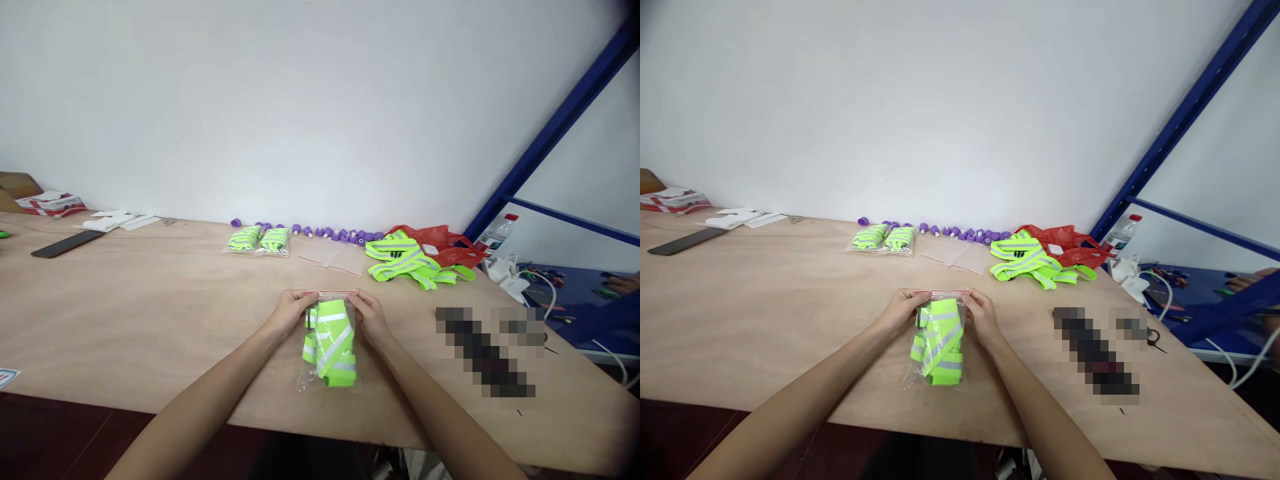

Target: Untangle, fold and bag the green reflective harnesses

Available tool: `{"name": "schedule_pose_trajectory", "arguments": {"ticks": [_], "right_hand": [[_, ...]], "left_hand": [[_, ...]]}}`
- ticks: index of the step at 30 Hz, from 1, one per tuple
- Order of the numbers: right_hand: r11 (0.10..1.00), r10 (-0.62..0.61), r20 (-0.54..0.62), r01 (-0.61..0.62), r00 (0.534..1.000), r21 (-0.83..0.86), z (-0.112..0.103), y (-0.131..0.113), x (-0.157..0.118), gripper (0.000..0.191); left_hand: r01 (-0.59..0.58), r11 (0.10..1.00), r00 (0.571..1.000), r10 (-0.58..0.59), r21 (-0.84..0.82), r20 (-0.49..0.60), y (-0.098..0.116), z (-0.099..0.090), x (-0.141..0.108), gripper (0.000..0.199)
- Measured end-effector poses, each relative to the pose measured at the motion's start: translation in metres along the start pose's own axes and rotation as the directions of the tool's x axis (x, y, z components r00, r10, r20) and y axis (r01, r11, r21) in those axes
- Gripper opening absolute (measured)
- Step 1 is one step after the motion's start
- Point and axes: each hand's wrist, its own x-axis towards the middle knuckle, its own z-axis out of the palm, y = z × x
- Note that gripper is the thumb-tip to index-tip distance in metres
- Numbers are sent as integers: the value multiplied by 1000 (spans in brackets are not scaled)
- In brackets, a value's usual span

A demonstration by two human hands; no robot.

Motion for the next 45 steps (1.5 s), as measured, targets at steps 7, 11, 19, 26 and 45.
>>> {"name": "schedule_pose_trajectory", "arguments": {"ticks": [7, 11, 19, 26, 45], "right_hand": [[997, -8, -15, 7, 1000, -77, 2, -3, -2, 33], [992, -31, -31, 27, 999, -123, 4, -6, -3, 35], [980, -73, 1, 72, 997, -183, 3, -5, -2, 34], [984, 2, 55, 8, 998, -180, 1, 1, 1, 32], [978, 51, 94, -30, 994, -208, 3, -1, -2, 31]], "left_hand": [[-26, 997, 999, 24, 72, 23, 1, -2, 0, 40], [-18, 998, 999, 16, 59, 37, -4, -3, 2, 38], [2, 999, 1000, -1, 51, -17, -2, 3, 1, 34], [-17, 997, 999, 21, 80, -41, 0, 4, 0, 31], [84, 996, 996, -83, 31, -15, 0, 8, -4, 37]]}}
